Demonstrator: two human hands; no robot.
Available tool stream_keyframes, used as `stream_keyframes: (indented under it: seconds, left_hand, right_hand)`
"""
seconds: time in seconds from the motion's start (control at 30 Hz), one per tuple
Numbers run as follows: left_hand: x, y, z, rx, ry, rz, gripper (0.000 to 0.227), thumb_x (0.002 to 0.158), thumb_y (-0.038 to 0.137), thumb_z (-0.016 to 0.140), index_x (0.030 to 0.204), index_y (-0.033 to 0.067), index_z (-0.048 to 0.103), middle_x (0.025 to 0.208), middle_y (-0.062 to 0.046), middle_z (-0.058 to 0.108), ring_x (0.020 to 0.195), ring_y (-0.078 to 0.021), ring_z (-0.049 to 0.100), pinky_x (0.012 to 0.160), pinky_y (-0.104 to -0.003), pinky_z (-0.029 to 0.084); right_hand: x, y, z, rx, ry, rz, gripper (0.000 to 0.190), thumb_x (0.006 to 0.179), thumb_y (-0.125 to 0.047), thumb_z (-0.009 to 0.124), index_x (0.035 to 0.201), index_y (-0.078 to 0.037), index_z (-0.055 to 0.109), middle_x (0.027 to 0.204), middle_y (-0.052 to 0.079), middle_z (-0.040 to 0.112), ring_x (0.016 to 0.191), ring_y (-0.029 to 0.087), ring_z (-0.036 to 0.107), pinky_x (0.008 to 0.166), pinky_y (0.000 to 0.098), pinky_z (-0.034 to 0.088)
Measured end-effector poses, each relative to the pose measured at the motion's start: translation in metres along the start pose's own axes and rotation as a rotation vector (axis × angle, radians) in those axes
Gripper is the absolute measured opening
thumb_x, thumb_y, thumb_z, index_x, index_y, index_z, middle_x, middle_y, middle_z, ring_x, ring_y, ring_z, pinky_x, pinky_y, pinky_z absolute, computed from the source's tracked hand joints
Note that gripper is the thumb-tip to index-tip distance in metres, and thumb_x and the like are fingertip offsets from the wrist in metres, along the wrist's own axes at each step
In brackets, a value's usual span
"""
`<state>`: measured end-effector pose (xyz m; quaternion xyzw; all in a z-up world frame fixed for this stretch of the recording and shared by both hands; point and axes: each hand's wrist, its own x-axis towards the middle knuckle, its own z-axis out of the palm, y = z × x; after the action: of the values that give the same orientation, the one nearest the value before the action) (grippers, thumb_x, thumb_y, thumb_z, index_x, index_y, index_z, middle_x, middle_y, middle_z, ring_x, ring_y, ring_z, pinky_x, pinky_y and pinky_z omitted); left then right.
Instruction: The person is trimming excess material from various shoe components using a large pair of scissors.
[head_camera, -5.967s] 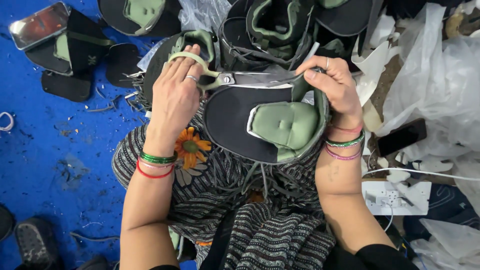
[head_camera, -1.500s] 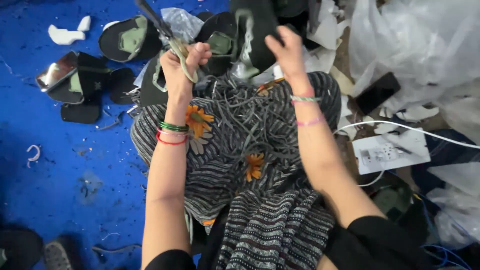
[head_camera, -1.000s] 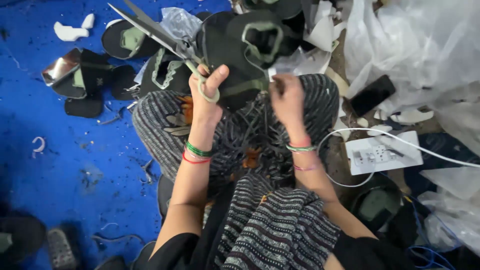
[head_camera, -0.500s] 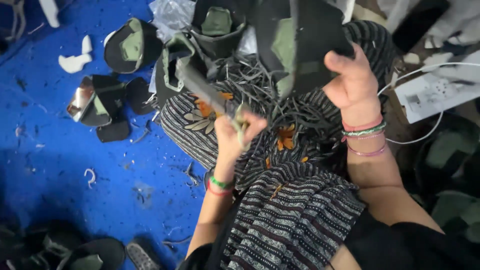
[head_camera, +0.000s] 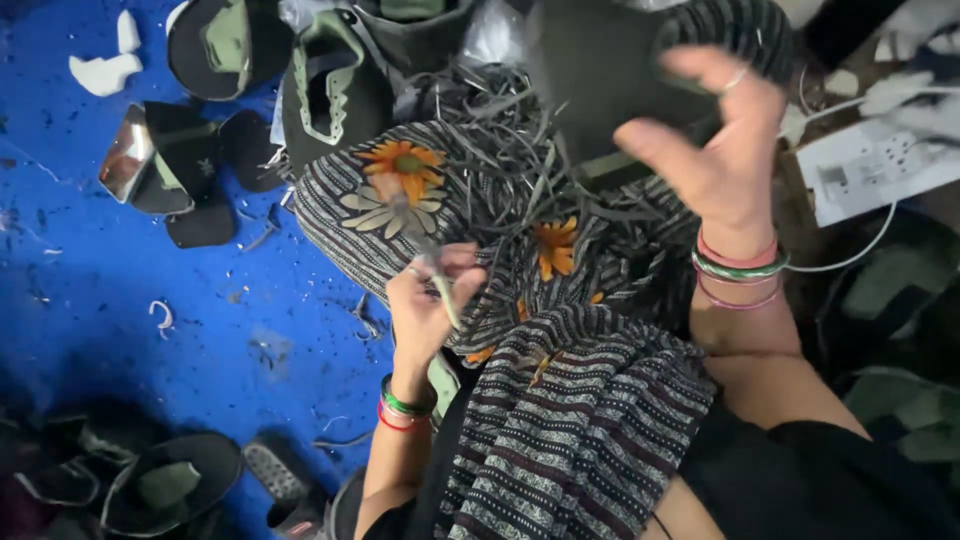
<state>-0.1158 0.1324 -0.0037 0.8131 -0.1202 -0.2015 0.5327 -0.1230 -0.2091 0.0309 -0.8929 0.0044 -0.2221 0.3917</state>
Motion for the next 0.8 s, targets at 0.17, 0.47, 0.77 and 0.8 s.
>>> stream_keyframes:
  seconds: [0.17, 0.47, 0.77, 0.8]
  left_hand:
    - [0.004, 0.000, 0.020, -0.352, 0.190, 0.062, 0.015, 0.094, 0.010, 0.080, 0.097, -0.0036, 0.074, 0.110, -0.014, 0.078, 0.090, -0.0160, 0.069, 0.083, -0.030, 0.056]
    - [0.050, 0.058, 0.024, 0.157, 0.548, 0.635, 0.048, 0.093, 0.018, 0.086, 0.127, 0.0035, 0.055, 0.137, -0.011, 0.059, 0.127, -0.0193, 0.060, 0.114, -0.033, 0.049]
    - [0.077, -0.025, 0.052, -0.632, 0.418, 0.153, 0.030, 0.092, 0.006, 0.078, 0.120, -0.0024, 0.068, 0.112, -0.003, 0.073, 0.102, -0.0118, 0.067, 0.098, -0.028, 0.052]
    - [0.075, -0.047, 0.050, -0.628, 0.428, 0.141, 0.030, 0.092, 0.006, 0.078, 0.120, -0.0024, 0.068, 0.112, -0.003, 0.073, 0.102, -0.0118, 0.067, 0.098, -0.028, 0.052]
  right_hand:
    - [-0.029, 0.025, -0.002, 0.388, 0.267, 0.143, 0.036, 0.110, -0.009, 0.080, 0.136, 0.004, 0.060, 0.139, 0.013, 0.059, 0.133, 0.025, 0.056, 0.121, 0.0366, 0.042]
    - [-0.043, 0.038, -0.019, 1.560, 0.259, 0.544, 0.030, 0.107, -0.012, 0.075, 0.128, 0.003, 0.060, 0.121, 0.009, 0.067, 0.110, 0.019, 0.064, 0.105, 0.0316, 0.051]
    - [-0.027, 0.004, -0.003, 1.774, -0.146, 0.538, 0.069, 0.086, -0.008, 0.083, 0.147, 0.008, 0.055, 0.139, 0.017, 0.068, 0.127, 0.026, 0.068, 0.117, 0.0410, 0.053]
    - [-0.029, 0.003, -0.001, 1.780, -0.155, 0.552, 0.069, 0.086, -0.008, 0.083, 0.147, 0.008, 0.055, 0.139, 0.017, 0.068, 0.127, 0.026, 0.068, 0.117, 0.0410, 0.053]
